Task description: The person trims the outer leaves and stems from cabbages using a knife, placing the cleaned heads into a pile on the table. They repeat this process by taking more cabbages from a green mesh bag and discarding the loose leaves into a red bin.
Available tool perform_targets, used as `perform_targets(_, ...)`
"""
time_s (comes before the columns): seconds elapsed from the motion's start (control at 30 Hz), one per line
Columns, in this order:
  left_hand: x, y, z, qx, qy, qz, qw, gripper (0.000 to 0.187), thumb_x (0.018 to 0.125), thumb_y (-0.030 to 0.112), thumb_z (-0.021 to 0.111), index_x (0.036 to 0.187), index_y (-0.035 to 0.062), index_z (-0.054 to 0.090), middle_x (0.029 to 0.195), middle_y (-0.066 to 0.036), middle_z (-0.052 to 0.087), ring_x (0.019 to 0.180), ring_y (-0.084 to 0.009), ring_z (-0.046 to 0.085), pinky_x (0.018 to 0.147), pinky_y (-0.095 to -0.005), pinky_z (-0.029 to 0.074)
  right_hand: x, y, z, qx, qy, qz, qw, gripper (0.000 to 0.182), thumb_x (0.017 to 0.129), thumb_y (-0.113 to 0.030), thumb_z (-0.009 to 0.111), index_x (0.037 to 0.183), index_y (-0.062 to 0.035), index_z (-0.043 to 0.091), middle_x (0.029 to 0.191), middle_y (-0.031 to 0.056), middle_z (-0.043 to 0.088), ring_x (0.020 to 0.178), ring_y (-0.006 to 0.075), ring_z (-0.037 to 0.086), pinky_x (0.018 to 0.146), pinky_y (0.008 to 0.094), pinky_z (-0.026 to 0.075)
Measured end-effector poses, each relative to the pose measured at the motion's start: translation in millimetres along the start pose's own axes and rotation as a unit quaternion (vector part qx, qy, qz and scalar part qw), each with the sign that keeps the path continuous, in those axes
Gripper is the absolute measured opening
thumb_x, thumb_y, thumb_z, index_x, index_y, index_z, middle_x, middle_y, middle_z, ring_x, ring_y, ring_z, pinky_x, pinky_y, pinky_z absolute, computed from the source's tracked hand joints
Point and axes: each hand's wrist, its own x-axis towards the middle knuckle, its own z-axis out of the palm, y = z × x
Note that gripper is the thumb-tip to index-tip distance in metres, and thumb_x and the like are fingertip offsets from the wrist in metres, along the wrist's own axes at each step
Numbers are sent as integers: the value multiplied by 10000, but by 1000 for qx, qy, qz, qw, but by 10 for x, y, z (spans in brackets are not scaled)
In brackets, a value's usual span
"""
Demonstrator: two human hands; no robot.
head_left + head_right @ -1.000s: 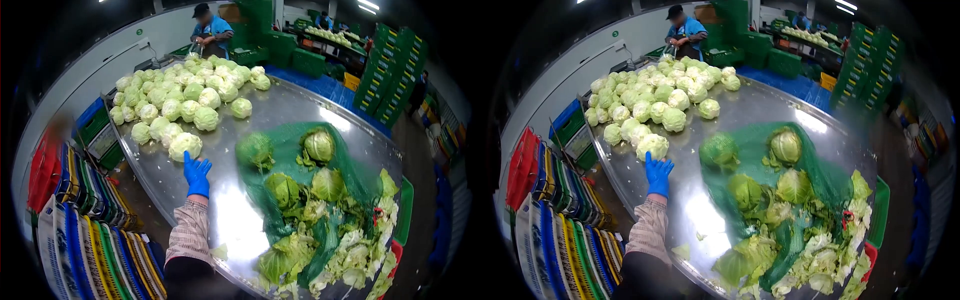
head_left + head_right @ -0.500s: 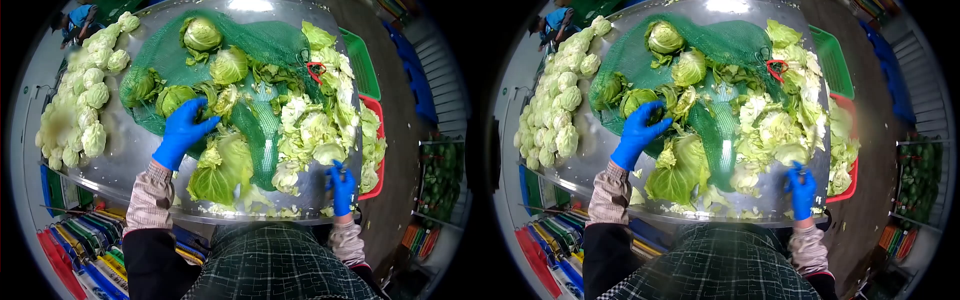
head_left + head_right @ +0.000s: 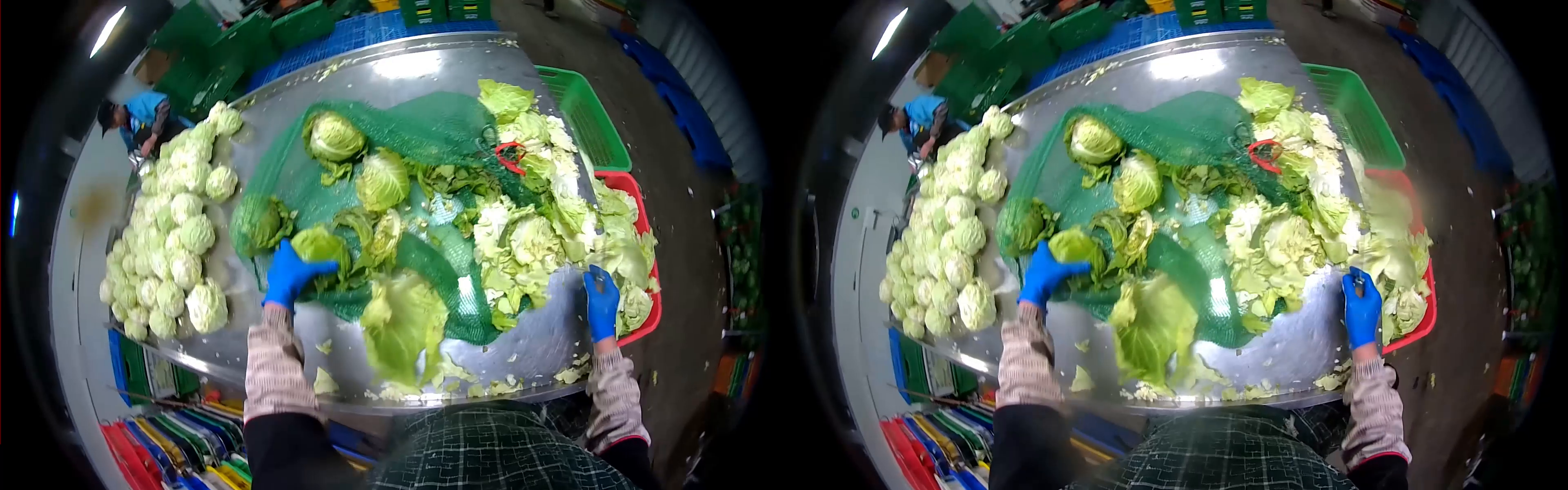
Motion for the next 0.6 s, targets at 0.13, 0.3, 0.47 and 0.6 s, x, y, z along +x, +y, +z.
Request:
perform_targets(0.13,-190,-66,259,-191,63,46,978,720,586,278,867,1140,-11,510,1107,-138,613,982,-249,605,825,-361,504,-1031,-401,754,258,-309,33,915,189,907,-104,586,1081,-56,641,981,44,642,874,136,622,730,278,518)
perform_targets(0.3,-242,-627,365,-644,39,-91,759,503,842,280,642,1257,18,532,1189,-146,600,1017,-286,613,862,-424,522,-1394,561,1968,262,-336,22,904,182,878,-199,661,984,-53,638,794,-10,589,741,91,524,684,263,468)
perform_targets(0.47,-934,97,403,-746,-18,27,665,598,862,326,561,1363,40,401,1294,-155,523,1155,-322,529,944,-467,471,-548,-8,704,97,-278,3,955,284,879,-191,650,1107,-23,631,998,64,664,901,116,596,790,255,485)
perform_targets(0.6,-1217,888,595,-487,-89,182,849,896,646,287,788,1372,7,345,1224,-147,508,1089,-255,541,909,-394,473,-774,-705,503,182,-337,115,917,334,907,-232,612,1177,-35,600,1008,98,671,708,88,621,619,250,513)
